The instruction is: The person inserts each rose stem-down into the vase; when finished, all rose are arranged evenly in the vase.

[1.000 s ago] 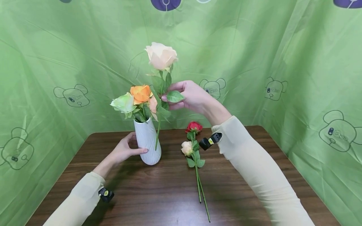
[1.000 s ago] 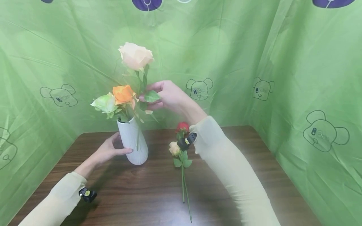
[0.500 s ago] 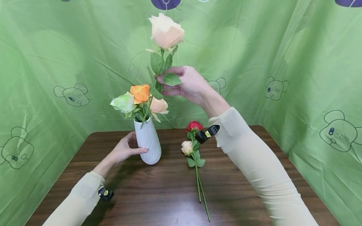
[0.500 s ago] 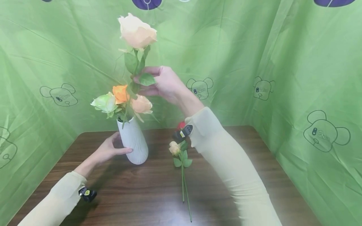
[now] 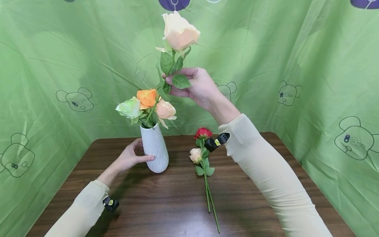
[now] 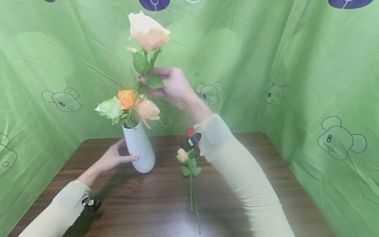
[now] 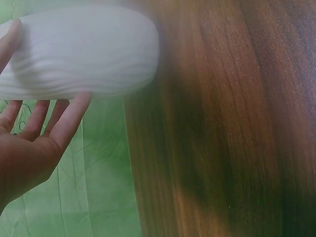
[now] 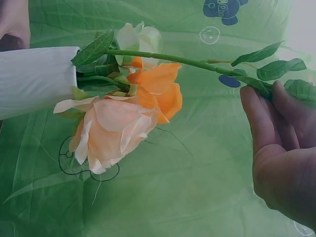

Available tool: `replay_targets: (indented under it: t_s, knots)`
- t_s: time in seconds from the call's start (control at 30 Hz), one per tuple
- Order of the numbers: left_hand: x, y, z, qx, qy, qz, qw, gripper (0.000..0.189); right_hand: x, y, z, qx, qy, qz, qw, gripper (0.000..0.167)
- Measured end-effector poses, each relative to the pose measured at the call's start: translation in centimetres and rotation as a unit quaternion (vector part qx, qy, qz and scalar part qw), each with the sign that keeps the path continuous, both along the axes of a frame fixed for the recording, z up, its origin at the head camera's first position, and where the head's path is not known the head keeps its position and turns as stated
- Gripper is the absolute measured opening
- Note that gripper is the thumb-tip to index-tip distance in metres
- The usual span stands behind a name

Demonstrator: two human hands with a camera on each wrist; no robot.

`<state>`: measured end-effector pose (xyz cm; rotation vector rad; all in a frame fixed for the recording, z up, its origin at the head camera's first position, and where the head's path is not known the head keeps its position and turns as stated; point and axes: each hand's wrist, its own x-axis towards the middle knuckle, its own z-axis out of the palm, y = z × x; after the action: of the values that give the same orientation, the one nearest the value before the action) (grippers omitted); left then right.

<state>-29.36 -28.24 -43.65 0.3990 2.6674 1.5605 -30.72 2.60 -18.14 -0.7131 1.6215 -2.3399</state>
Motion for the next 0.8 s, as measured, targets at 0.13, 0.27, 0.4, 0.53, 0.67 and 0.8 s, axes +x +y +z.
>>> replay_targets:
  t_s: [0.13,0.27,0.4,0.53,0.67,0.8]
  knots:
    - [-0.08,0.03,-0.16,0.004,0.0,-0.003,1.0,0.081,-0.06,-0.23,-0.27,0.015,0.004,0.007,0.9999,0.015]
    - [-0.15,0.1,-0.29,0.009,-0.001,-0.005,0.9999,0.08,-0.17,-0.54,-0.51,0.027,0.006,0.009,0.9996,0.016]
    - [-0.21,0.08,-0.36,0.009,0.001,-0.005,0.9999,0.08,-0.24,-0.7,-0.42,0.038,0.003,0.001,0.9993,0.021]
    - [-0.11,0.08,-0.48,0.011,0.0,-0.006,0.9999,0.081,-0.02,-0.62,-0.14,0.048,0.002,-0.007,0.9988,0.017]
    - [-0.19,0.12,-0.5,0.011,-0.002,-0.008,0.9999,0.081,0.06,-0.22,0.1,0.044,0.01,-0.015,0.9989,0.012]
    - [-0.18,0.12,-0.12,0.007,-0.002,-0.007,0.9999,0.081,-0.08,-0.07,0.15,0.039,0.014,-0.021,0.9989,0.012]
